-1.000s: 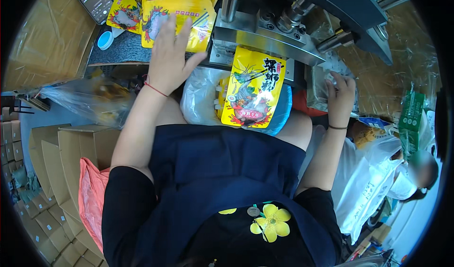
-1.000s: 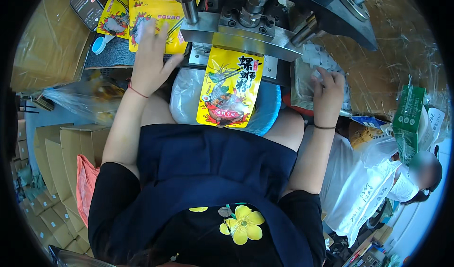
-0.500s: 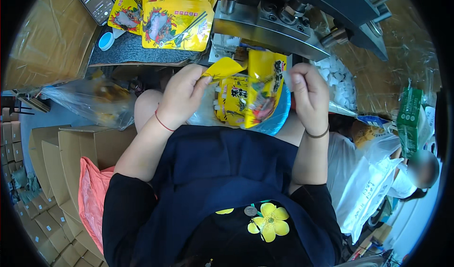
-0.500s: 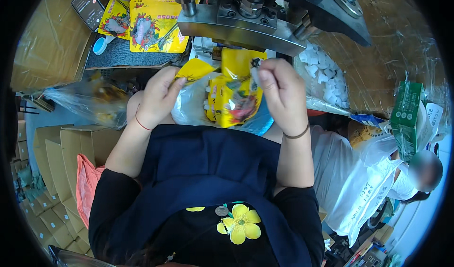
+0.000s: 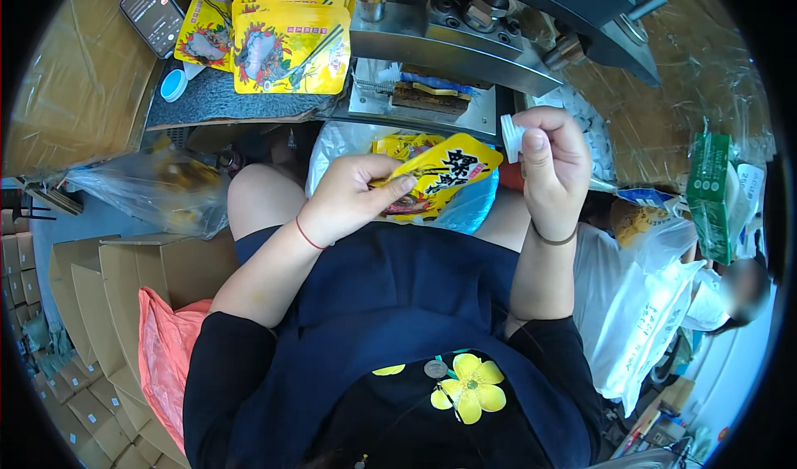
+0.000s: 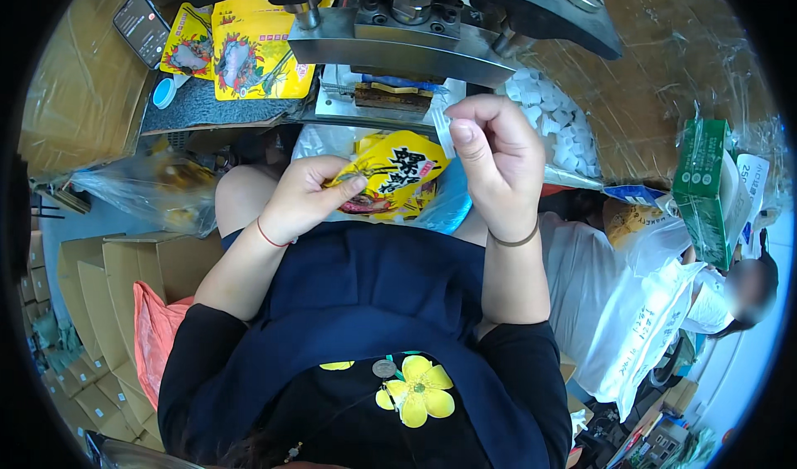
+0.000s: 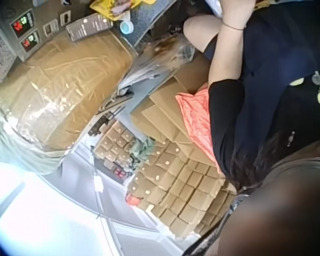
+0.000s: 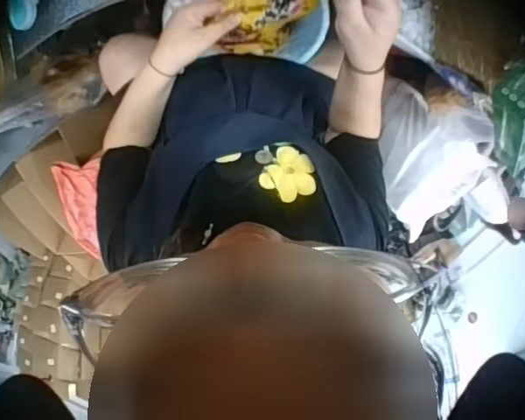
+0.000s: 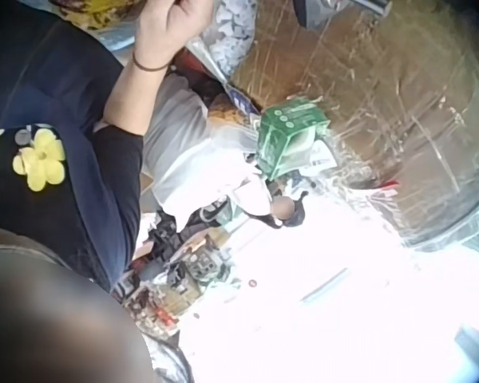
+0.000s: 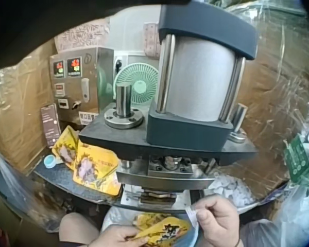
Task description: Packaging small items into plastic bags and sealing them using a heat sealing machine.
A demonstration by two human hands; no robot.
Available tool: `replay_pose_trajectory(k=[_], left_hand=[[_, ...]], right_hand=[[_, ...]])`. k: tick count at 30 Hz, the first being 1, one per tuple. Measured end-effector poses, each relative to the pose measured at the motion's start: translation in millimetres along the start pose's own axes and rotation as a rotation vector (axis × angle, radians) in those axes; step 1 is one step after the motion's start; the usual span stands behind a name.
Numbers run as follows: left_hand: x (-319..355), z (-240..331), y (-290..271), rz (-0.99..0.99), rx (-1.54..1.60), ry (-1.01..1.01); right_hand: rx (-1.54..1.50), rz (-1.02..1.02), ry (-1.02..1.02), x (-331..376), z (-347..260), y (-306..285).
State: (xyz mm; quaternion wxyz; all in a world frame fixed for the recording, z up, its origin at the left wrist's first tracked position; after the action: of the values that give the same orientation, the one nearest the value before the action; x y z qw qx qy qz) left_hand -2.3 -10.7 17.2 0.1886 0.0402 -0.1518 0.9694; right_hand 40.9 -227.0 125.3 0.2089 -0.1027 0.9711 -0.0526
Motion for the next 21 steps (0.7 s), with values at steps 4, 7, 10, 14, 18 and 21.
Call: replay_pose_trajectory(k=[4,7,10,14,18,21], left_hand=[[-2,7,17,0.194,0.114,0.206],[0,2,24,0.117,0.263,0.054],[-1,0,28,-0.006,0.214,-0.037],[0,2,40,-0.061,0.293,0.013],[3,2,63,-0.281,0.656,-0.095],[5,3,70,-0.362,0.713,-0.140]], right_hand=[[0.230,-0.085,0.012,-4,-11,18],[0.224,-0.022,-0.048,0,9,0],[0.072,0.125,0.108,4,10,-14],[0.300,-0.181,-0.049,-1,9,8],[0.584,-0.436,-0.116,-6,5,4],[0.526,-0.404,0.016,-7,14,-9]])
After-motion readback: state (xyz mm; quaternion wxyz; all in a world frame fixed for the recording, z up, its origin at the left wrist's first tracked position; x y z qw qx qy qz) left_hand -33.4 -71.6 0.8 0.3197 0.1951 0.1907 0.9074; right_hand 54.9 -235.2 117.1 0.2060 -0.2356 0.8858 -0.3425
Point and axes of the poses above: each hand's wrist, its own x-axis away from the middle knuckle, its own y-axis out of the palm, z = x × y, the point moved 6 cm from there along -x, towards the middle knuckle, and after that the axes turned 3 degrees about -x, right-handed, at the moved point
